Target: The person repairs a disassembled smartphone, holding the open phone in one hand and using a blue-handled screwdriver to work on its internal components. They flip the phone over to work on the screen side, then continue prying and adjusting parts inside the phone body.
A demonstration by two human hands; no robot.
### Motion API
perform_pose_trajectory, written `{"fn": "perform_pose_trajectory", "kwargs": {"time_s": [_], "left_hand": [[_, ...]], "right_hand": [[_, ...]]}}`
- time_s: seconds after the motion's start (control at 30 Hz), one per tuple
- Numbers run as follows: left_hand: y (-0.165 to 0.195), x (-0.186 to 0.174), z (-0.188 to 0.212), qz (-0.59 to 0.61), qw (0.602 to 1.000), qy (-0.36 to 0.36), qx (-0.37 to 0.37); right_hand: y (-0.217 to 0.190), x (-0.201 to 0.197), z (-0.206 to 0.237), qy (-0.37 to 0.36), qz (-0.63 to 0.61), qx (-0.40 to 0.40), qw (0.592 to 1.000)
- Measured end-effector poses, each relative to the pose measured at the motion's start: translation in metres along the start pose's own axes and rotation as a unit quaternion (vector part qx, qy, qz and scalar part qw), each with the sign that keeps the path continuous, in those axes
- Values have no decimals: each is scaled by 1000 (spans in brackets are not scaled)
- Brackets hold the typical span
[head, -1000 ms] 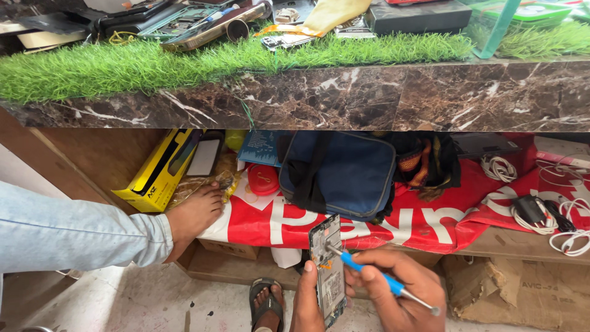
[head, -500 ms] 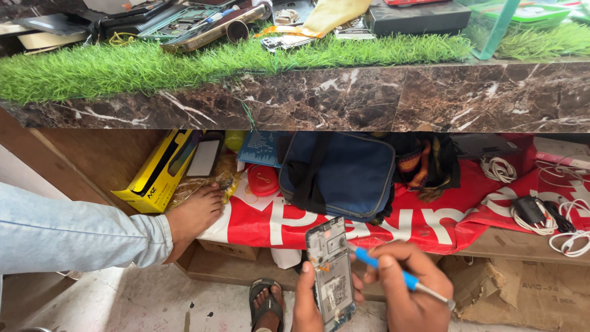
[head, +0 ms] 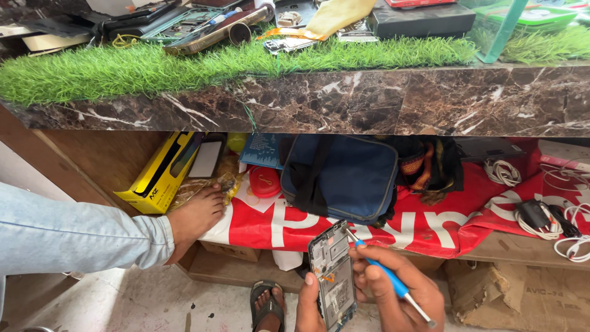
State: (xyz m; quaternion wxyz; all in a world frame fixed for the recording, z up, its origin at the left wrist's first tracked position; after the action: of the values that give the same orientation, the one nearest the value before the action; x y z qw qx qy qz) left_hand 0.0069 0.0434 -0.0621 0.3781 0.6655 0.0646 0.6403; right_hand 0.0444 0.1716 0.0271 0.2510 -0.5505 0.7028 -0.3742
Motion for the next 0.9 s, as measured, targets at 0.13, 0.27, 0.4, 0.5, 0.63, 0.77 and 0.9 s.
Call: {"fn": "perform_pose_trajectory", "kwargs": {"time_s": [0.13, 0.27, 0.4, 0.5, 0.63, 0.77, 0.9], "left_hand": [[7, -6, 5, -116, 992, 20, 38], [27, 2, 7, -235, 966, -15, 106], [43, 15, 18, -364, 915, -27, 174], [47, 21, 21, -417, 892, -12, 173], [48, 24, 16, -451, 876, -12, 169], [47, 25, 18, -440, 879, -31, 181], [47, 24, 18, -453, 872, -25, 185]], "right_hand": [[-3, 7, 1, 43, -80, -62, 994], [2, 9, -5, 30, 17, -3, 999], [14, 15, -12, -26, -93, 73, 993], [25, 13, -10, -16, -125, 147, 981], [35, 9, -9, -22, -159, 187, 969], [34, 10, -7, -44, -210, 173, 961], [34, 11, -9, -29, -207, 198, 958]]}}
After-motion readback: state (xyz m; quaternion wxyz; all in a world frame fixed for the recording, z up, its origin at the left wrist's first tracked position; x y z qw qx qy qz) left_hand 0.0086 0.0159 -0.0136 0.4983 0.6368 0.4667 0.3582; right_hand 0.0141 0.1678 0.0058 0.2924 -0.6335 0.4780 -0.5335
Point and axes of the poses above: each hand's wrist, its own z-axis away from the middle knuckle, its own x-axis out of the palm, y = z × x, the point moved 4 cm from there along -z, towards the middle knuckle, and after that the axes turned 9 degrees about -x, right-handed, at the moved point
